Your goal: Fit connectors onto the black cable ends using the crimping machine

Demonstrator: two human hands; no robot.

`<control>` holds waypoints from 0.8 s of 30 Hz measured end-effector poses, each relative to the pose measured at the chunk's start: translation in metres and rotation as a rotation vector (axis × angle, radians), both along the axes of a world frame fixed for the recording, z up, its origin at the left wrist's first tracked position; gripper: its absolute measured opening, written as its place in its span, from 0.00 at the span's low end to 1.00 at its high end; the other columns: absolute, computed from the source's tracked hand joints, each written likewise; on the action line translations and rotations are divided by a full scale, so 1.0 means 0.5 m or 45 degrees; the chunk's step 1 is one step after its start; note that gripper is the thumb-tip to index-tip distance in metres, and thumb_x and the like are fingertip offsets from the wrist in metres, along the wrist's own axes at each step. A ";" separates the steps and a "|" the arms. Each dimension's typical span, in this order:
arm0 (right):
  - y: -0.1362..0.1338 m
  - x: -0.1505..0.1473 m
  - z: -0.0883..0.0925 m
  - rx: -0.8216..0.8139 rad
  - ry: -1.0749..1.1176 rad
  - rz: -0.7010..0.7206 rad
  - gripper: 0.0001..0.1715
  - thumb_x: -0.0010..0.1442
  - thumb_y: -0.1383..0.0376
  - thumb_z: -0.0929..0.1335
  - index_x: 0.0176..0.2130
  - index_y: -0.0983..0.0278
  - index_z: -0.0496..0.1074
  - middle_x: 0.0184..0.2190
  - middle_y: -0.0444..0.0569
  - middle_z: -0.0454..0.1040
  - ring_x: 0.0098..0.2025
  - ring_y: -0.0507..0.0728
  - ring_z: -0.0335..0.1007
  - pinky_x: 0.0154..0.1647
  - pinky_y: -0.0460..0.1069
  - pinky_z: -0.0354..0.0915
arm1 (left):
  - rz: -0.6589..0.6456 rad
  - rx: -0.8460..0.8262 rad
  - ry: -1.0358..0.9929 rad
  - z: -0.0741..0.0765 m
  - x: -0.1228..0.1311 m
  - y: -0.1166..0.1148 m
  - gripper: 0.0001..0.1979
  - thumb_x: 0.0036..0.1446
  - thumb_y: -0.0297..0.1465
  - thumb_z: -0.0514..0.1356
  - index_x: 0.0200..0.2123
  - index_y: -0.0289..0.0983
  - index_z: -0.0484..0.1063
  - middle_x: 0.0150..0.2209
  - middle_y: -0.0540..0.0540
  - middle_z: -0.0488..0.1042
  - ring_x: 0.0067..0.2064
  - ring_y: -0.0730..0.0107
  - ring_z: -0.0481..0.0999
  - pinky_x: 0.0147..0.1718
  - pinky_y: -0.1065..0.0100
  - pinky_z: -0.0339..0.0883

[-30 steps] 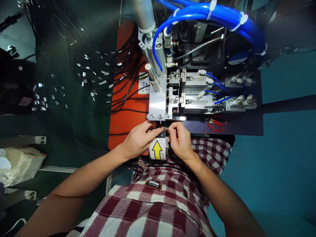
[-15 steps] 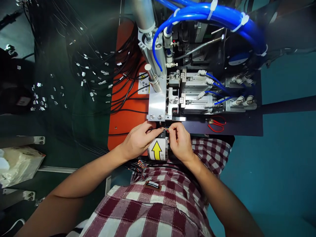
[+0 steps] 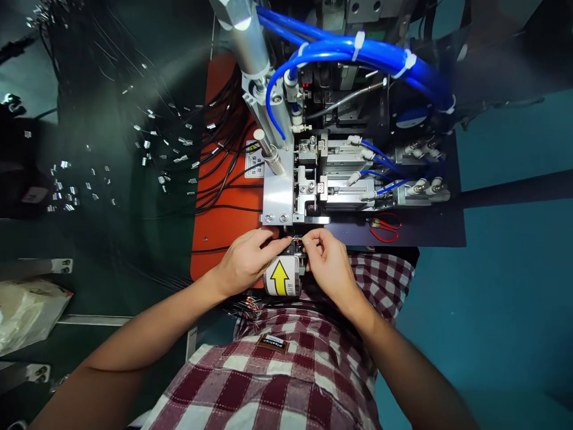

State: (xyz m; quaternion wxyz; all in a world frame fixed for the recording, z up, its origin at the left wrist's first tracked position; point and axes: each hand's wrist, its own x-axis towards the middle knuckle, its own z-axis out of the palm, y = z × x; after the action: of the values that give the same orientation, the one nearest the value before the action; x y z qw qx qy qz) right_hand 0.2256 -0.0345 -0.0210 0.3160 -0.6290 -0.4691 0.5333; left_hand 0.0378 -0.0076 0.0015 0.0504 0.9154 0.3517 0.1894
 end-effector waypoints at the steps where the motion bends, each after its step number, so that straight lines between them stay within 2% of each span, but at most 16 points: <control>1: -0.001 0.002 0.003 0.059 -0.071 -0.006 0.11 0.62 0.57 0.66 0.38 0.63 0.70 0.27 0.43 0.70 0.19 0.49 0.63 0.20 0.45 0.59 | 0.001 0.000 -0.006 -0.001 0.000 0.000 0.14 0.65 0.25 0.49 0.43 0.32 0.74 0.31 0.43 0.71 0.30 0.68 0.71 0.29 0.69 0.69; 4: -0.004 -0.001 0.006 0.233 -0.201 -0.040 0.09 0.62 0.60 0.66 0.39 0.63 0.71 0.26 0.43 0.70 0.22 0.49 0.62 0.24 0.45 0.59 | 0.006 0.007 -0.013 -0.003 0.001 0.000 0.14 0.65 0.25 0.49 0.43 0.32 0.74 0.32 0.43 0.71 0.31 0.68 0.71 0.29 0.69 0.69; 8: -0.003 -0.014 -0.003 0.343 -0.230 -0.026 0.07 0.63 0.63 0.65 0.34 0.63 0.69 0.26 0.44 0.69 0.25 0.51 0.63 0.28 0.46 0.60 | 0.007 0.009 -0.014 -0.005 0.000 -0.001 0.14 0.65 0.25 0.49 0.44 0.32 0.75 0.31 0.42 0.71 0.31 0.67 0.71 0.29 0.68 0.70; 13: -0.003 -0.012 -0.011 0.441 -0.272 0.030 0.05 0.63 0.65 0.64 0.35 0.63 0.68 0.28 0.45 0.68 0.28 0.52 0.64 0.30 0.47 0.61 | 0.010 -0.018 -0.004 -0.008 0.000 -0.002 0.14 0.65 0.26 0.49 0.44 0.32 0.74 0.32 0.42 0.72 0.32 0.67 0.72 0.31 0.67 0.71; 18: -0.002 -0.016 -0.011 0.340 -0.271 0.018 0.07 0.64 0.64 0.63 0.35 0.63 0.67 0.27 0.45 0.69 0.27 0.52 0.63 0.28 0.47 0.59 | 0.022 -0.014 0.041 -0.008 -0.001 -0.003 0.15 0.66 0.26 0.48 0.44 0.33 0.74 0.32 0.42 0.71 0.32 0.68 0.71 0.30 0.68 0.70; 22: 0.007 -0.016 0.001 0.105 -0.148 -0.035 0.11 0.63 0.60 0.63 0.32 0.64 0.68 0.22 0.43 0.67 0.22 0.51 0.60 0.23 0.46 0.56 | 0.015 -0.012 0.025 -0.008 -0.002 -0.002 0.15 0.66 0.26 0.48 0.44 0.33 0.74 0.32 0.42 0.70 0.31 0.67 0.71 0.29 0.68 0.70; 24: 0.013 -0.007 0.013 0.019 -0.168 0.017 0.13 0.62 0.58 0.63 0.31 0.64 0.69 0.21 0.43 0.68 0.21 0.51 0.60 0.22 0.46 0.55 | 0.004 -0.015 0.014 -0.009 -0.003 -0.002 0.15 0.66 0.26 0.48 0.44 0.32 0.74 0.31 0.42 0.70 0.31 0.67 0.71 0.30 0.68 0.70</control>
State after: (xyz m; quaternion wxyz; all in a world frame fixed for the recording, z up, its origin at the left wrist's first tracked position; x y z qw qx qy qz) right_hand 0.2223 -0.0279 -0.0146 0.2857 -0.6573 -0.4970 0.4892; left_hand 0.0364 -0.0086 -0.0031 0.0536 0.9155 0.3546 0.1822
